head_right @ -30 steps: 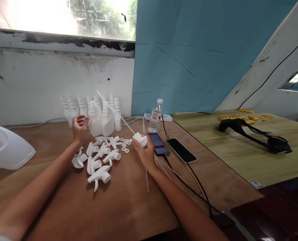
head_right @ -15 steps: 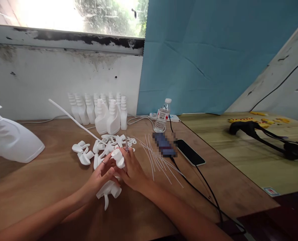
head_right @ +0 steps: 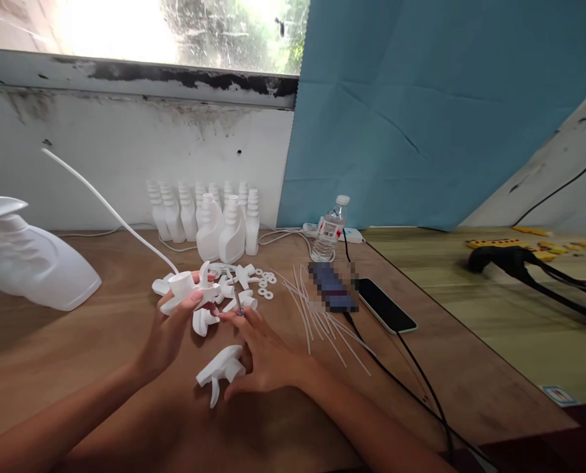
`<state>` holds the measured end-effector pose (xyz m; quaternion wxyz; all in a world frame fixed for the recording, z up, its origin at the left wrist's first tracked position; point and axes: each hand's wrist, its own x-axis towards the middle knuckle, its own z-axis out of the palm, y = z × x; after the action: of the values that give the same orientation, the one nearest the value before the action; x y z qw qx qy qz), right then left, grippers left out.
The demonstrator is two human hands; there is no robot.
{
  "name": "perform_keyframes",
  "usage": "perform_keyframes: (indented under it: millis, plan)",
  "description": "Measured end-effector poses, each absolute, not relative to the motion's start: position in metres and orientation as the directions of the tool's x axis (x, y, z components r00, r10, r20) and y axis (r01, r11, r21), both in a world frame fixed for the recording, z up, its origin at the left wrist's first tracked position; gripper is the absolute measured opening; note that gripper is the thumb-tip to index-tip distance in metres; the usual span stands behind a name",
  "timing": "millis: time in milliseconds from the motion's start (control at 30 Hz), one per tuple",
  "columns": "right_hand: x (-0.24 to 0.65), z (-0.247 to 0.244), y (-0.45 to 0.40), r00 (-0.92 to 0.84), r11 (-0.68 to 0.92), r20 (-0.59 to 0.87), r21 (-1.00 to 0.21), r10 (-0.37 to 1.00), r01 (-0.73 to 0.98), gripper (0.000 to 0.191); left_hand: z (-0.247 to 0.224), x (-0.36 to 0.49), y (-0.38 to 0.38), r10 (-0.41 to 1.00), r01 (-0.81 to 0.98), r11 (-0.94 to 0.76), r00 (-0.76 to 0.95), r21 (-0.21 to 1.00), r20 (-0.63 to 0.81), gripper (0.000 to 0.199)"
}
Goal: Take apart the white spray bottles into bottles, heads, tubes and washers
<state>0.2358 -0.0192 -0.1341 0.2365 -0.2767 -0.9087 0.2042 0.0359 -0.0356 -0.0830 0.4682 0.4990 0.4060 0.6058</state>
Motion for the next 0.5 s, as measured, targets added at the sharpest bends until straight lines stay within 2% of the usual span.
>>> perform_keyframes:
  millis: [67,167,233,300,333,400,500]
  plan:
    - [0.230,-0.141,-0.018,-0.693,0.738,0.325,-0.505,0.643,0.448,0.100,-0.081,0.037,-0.039,0.975,-0.220,-0.221,-0.042,0.950,0.217,0.038]
    - [0.222,-0.151,-0.012,-0.514,0.693,0.469,-0.550,0.718,0.467,0.083,-0.083,0.043,-0.050,0.978,-0.293,-0.158,0.086,0.943,0.191,0.042]
    - [0.222,-0.152,-0.008,-0.395,0.665,0.536,-0.620,0.746,0.416,0.061,-0.087,0.049,-0.058,0.968,-0.315,-0.119,0.177,0.942,0.181,0.042]
    - [0.227,-0.147,-0.005,-0.306,0.627,0.548,-0.700,0.779,0.343,0.032,-0.096,0.055,-0.064,0.954,-0.334,-0.056,0.260,0.941,0.149,0.038]
    - [0.231,-0.142,-0.003,-0.276,0.608,0.543,-0.734,0.793,0.302,0.024,-0.102,0.058,-0.066,0.946,-0.346,-0.005,0.302,0.938,0.117,0.036]
    - [0.240,-0.132,-0.001,-0.281,0.581,0.521,-0.786,0.806,0.211,0.032,-0.117,0.062,-0.068,0.919,-0.361,0.107,0.392,0.926,0.047,0.031]
    - [0.249,-0.120,-0.001,-0.402,0.565,0.487,-0.820,0.775,0.095,0.050,-0.136,0.066,-0.070,0.874,-0.314,0.183,0.485,0.932,-0.009,0.030]
